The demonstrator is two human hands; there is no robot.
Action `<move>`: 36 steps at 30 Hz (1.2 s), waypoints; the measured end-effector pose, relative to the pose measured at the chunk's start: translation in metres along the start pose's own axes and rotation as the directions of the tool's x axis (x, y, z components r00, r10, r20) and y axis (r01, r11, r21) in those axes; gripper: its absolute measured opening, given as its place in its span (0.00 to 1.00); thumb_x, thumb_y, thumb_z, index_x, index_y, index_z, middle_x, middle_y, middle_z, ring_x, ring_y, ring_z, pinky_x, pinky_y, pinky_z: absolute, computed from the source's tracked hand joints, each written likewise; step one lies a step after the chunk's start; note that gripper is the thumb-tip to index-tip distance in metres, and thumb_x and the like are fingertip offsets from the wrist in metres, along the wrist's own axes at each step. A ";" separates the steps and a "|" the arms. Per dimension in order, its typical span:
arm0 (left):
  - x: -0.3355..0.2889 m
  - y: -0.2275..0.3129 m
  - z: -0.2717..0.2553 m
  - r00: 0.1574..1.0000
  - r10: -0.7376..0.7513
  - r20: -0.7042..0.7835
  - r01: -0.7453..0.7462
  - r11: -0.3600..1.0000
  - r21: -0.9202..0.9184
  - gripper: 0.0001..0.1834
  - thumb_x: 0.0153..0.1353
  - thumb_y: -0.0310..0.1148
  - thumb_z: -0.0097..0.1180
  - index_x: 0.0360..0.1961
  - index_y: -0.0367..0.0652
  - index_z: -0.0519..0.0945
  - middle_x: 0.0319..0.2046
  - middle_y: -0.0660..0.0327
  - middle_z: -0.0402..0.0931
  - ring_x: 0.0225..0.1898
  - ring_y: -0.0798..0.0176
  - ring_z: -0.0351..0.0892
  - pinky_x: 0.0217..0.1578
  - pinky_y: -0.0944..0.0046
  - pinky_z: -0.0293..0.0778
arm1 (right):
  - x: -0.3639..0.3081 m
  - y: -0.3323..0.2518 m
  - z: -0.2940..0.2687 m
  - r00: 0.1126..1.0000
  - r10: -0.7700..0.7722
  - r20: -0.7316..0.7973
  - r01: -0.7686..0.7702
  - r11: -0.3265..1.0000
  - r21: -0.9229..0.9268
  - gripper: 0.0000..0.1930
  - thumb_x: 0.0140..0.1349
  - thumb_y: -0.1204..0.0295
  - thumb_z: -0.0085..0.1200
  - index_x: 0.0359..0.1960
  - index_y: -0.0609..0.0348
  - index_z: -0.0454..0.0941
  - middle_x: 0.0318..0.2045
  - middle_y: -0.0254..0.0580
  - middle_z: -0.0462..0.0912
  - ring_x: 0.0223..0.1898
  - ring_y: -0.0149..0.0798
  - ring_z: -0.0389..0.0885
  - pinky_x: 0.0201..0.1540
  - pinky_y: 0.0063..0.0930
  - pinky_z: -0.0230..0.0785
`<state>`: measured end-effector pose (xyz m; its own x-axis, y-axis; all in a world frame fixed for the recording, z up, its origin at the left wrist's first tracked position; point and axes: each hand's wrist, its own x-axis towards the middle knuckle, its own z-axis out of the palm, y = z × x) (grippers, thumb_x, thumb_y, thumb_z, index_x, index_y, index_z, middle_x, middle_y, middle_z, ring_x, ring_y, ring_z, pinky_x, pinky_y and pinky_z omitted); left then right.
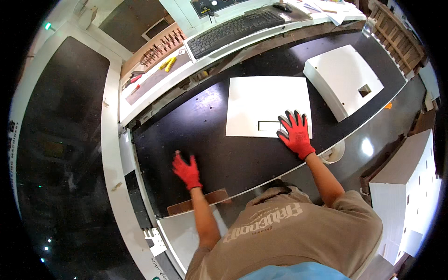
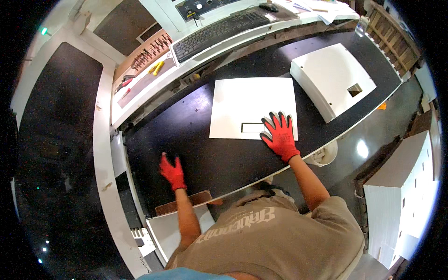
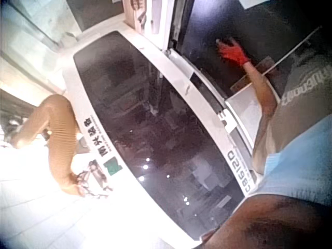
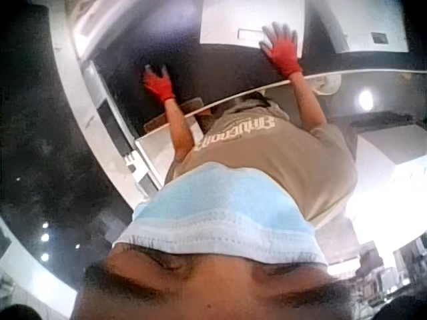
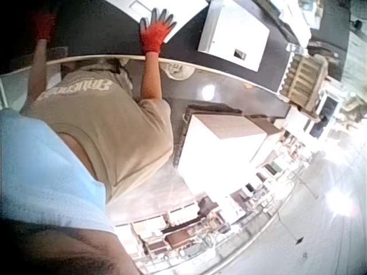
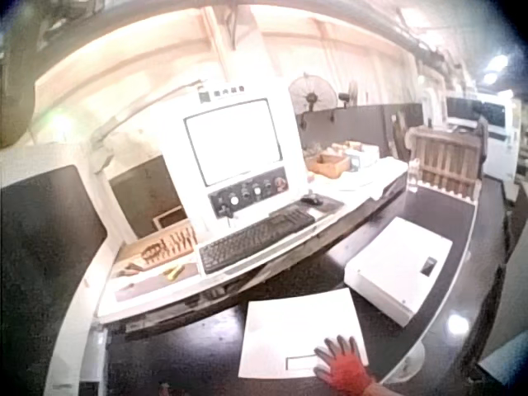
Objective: The person repeatedly picks up white rectangular panels from a stack and places them onto a black conveyor belt. They align the panels and move them along the belt, then return to the stack to retrieve the next panel. This cycle continues throughout the clip.
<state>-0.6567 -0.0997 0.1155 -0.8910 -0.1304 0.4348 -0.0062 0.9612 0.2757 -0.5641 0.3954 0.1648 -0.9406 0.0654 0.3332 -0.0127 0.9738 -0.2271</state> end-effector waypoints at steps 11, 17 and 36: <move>-0.020 0.138 0.016 0.970 0.082 0.231 -0.052 0.989 -0.135 0.54 0.59 0.54 0.68 0.81 0.55 0.52 0.75 0.46 0.60 0.76 0.40 0.56 0.75 0.36 0.46 | 0.049 -0.012 0.027 0.982 -0.188 0.028 0.178 0.961 0.213 0.31 0.59 0.50 0.64 0.64 0.44 0.78 0.71 0.49 0.68 0.75 0.61 0.58 0.78 0.69 0.37; -0.021 0.180 0.036 0.967 0.039 0.250 -0.030 0.999 -0.041 0.44 0.63 0.59 0.63 0.77 0.60 0.62 0.72 0.36 0.60 0.76 0.35 0.54 0.74 0.35 0.48 | 0.046 -0.017 0.036 0.978 -0.207 0.034 0.182 0.919 0.350 0.33 0.50 0.51 0.70 0.54 0.57 0.79 0.67 0.50 0.71 0.73 0.60 0.61 0.77 0.71 0.38; -0.076 0.173 0.009 0.945 0.155 0.287 -0.144 0.988 -0.059 0.38 0.69 0.51 0.61 0.76 0.52 0.65 0.73 0.36 0.58 0.74 0.35 0.56 0.72 0.37 0.52 | -0.186 0.170 -0.039 -0.162 0.901 -0.404 -0.204 0.370 0.907 0.25 0.64 0.66 0.68 0.59 0.65 0.77 0.52 0.53 0.83 0.53 0.48 0.83 0.56 0.45 0.74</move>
<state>-0.5946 0.0787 0.1225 -0.9735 0.0958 0.2078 0.1494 0.9540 0.2601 -0.3787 0.5572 0.0997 0.2774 0.9543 0.1110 -0.1207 0.1492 -0.9814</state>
